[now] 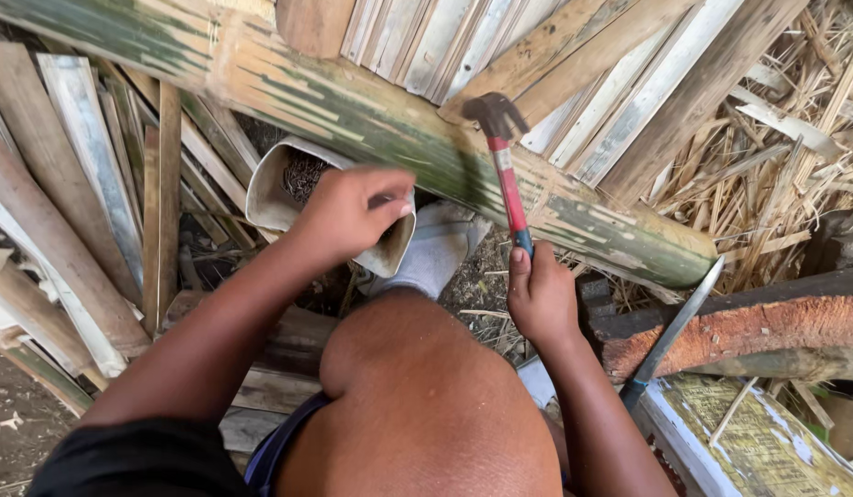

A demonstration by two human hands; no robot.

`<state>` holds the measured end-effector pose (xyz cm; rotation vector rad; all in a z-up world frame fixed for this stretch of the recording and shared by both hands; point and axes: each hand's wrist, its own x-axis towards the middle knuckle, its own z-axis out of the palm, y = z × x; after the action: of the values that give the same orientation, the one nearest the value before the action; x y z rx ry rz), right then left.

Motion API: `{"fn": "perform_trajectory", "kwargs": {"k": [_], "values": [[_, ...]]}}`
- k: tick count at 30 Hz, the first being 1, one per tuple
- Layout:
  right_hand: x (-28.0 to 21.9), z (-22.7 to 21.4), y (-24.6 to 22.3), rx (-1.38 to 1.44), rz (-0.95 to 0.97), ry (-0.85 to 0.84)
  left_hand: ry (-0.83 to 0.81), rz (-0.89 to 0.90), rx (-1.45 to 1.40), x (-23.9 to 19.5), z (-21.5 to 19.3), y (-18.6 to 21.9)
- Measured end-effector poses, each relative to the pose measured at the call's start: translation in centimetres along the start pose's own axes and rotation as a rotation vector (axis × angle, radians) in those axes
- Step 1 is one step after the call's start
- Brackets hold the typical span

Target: The person uses a machete to split a thin wooden strip and then hammers nails into it to attach it to a larger wooden structure. The person repeats this process with multiple wooden strips, securing them to the structure.

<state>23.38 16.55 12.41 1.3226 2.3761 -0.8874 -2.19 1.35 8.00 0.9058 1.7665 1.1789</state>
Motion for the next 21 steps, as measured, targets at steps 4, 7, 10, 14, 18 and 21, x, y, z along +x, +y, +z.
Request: {"fn": "perform_trajectory", "kwargs": {"k": [4, 7, 10, 14, 18, 21], "values": [[-0.6, -0.4, -0.4, 0.087, -0.002, 0.034, 0.240, 0.086, -0.136, 2.7, 1.8, 0.0], [-0.6, -0.8, -0.4, 0.111, -0.013, 0.046, 0.465, 0.219, 0.028, 4.9, 3.8, -0.5], [-0.5, -1.4, -0.4, 0.109, -0.012, 0.034, 0.560, 0.246, 0.286, 6.8, 5.1, -1.0], [0.0, -2.3, -0.6, 0.017, 0.043, -0.002, 0.613, 0.168, 0.388, 8.0, 7.1, -1.0], [0.2, -4.0, -1.8, -0.013, -0.005, -0.015, 0.615, 0.122, 0.503, 8.4, 7.8, -1.1], [-0.3, -5.2, -2.9, 0.026, -0.063, -0.020, 0.642, 0.128, 0.485, 8.4, 7.9, -1.4]]}}
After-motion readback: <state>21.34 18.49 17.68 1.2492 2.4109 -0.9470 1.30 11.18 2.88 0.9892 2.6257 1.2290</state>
